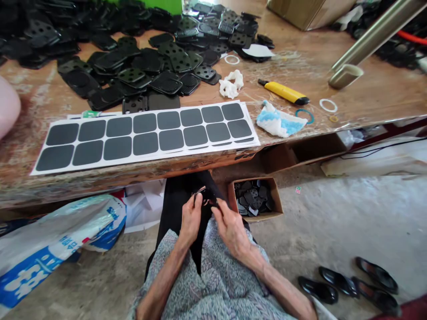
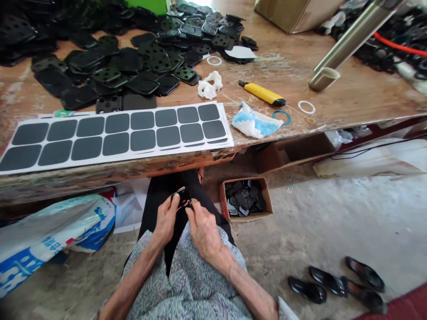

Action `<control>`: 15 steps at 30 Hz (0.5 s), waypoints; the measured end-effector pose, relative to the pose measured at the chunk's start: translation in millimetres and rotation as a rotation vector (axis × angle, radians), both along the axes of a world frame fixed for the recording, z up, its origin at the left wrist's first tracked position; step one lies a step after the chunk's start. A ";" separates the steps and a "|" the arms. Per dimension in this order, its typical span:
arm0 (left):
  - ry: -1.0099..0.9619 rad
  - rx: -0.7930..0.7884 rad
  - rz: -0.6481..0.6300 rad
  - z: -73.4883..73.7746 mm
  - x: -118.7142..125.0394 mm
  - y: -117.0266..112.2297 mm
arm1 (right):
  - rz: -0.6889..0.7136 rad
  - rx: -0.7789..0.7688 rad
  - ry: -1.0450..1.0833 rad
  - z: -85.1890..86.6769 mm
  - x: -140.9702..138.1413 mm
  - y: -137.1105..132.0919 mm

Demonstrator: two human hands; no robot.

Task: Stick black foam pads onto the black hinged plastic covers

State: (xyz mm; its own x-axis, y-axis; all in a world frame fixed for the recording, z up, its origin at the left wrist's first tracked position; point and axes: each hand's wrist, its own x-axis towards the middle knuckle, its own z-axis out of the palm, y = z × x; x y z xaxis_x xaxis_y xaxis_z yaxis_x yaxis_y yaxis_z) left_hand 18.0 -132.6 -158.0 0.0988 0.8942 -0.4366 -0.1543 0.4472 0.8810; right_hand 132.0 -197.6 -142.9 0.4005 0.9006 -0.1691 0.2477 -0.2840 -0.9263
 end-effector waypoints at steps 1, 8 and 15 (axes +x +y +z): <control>-0.093 -0.085 0.010 1.7 -3.6 2.4 | 0.019 -0.012 0.042 2.5 7.8 4.7; -0.143 -0.062 0.137 5.2 -13.6 7.6 | 0.020 -0.019 0.004 25.4 16.4 8.2; -0.072 -0.052 0.024 -0.7 -20.7 10.0 | 0.071 -0.027 0.217 12.1 17.5 14.7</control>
State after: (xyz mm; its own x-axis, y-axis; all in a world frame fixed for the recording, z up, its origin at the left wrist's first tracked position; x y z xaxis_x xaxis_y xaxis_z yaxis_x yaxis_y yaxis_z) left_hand -2.7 -122.6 -158.7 0.1099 0.8730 -0.4753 -0.2274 0.4876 0.8430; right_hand 149.5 -182.9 -130.7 0.2876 0.9193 -0.2686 0.0640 -0.2983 -0.9523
